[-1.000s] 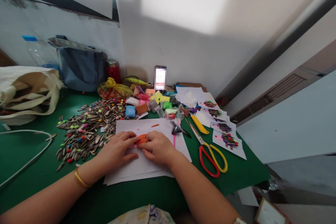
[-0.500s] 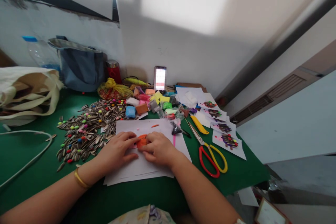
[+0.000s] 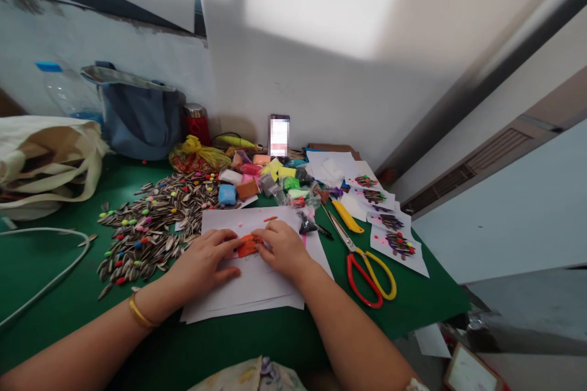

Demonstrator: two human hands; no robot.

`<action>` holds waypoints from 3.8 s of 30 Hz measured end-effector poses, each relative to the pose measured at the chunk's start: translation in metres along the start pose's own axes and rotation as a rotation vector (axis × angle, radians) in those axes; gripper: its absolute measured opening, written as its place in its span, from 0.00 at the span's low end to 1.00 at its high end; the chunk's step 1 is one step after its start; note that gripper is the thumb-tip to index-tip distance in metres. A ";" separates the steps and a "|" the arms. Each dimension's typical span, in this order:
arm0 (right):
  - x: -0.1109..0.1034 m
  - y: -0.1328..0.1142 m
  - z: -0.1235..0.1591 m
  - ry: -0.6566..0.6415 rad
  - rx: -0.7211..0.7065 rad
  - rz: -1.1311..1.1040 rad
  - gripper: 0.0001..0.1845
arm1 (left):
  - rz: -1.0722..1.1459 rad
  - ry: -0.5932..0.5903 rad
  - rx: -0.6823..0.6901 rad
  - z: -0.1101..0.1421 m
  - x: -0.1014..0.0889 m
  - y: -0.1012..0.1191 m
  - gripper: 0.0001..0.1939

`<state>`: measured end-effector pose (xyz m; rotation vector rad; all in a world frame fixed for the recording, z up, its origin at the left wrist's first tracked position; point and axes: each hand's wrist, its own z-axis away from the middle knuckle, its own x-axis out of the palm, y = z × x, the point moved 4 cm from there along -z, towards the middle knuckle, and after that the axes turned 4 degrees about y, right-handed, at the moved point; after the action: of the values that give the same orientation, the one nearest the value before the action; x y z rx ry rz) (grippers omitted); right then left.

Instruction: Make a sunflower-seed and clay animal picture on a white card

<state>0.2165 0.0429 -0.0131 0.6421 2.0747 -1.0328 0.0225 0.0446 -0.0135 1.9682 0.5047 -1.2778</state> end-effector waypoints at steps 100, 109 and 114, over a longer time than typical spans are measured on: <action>0.037 -0.012 -0.049 -0.193 -0.012 0.075 0.06 | -0.131 -0.107 -0.048 0.002 -0.015 0.000 0.15; 0.037 -0.014 -0.049 -0.201 -0.001 0.101 0.07 | -0.107 -0.125 -0.046 0.002 -0.015 0.002 0.17; 0.037 -0.015 -0.049 -0.214 -0.020 0.106 0.07 | -0.123 -0.123 -0.033 0.001 -0.013 0.002 0.15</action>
<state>0.1648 0.0790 -0.0146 0.5981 1.8439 -0.9747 0.0171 0.0433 -0.0014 1.8418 0.5896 -1.4484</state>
